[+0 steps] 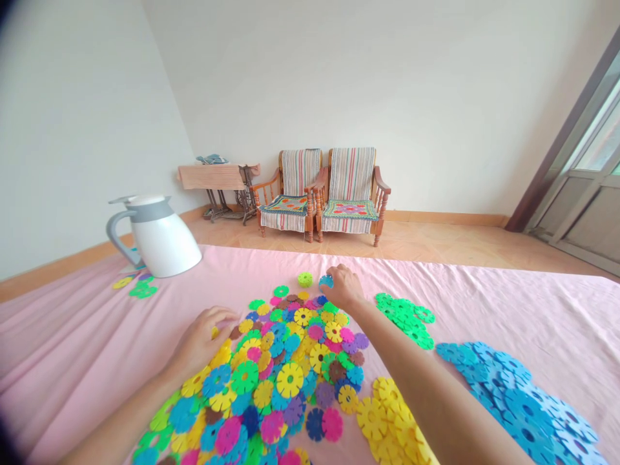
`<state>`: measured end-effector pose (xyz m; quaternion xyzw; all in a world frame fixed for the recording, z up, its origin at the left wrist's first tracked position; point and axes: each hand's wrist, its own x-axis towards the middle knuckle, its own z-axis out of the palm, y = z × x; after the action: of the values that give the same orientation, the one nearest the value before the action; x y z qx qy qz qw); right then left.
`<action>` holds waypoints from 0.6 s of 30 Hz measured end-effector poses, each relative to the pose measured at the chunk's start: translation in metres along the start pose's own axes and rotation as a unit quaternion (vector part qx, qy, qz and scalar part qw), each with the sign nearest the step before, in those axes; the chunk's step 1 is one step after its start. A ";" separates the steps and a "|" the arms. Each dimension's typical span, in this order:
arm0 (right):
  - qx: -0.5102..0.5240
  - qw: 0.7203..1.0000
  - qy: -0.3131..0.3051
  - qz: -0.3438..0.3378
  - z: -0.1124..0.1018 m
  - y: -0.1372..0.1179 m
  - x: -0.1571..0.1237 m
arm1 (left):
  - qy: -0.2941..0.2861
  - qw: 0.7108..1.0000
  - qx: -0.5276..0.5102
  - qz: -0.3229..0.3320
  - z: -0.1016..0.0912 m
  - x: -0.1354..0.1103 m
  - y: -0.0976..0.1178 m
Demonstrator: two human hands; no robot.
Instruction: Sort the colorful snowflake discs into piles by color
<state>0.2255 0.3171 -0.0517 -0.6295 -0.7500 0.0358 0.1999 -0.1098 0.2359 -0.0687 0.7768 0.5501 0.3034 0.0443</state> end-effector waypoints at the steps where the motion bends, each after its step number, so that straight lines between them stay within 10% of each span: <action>1: -0.001 1.000 -0.002 0.000 0.001 0.000 0.001 | -0.001 1.000 0.000 0.000 0.000 0.000 0.000; 11: 0.040 0.999 0.015 -0.028 -0.018 -0.012 -0.014 | 0.003 1.000 0.005 0.005 -0.001 0.000 0.002; 18: 0.059 0.983 -0.055 -0.167 -0.049 -0.040 -0.083 | -0.010 1.000 -0.002 0.000 -0.005 0.000 0.009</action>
<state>0.2159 0.2199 -0.0160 -0.4798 -0.8508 0.0806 0.1987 -0.1048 0.2309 -0.0605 0.7796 0.5491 0.2967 0.0515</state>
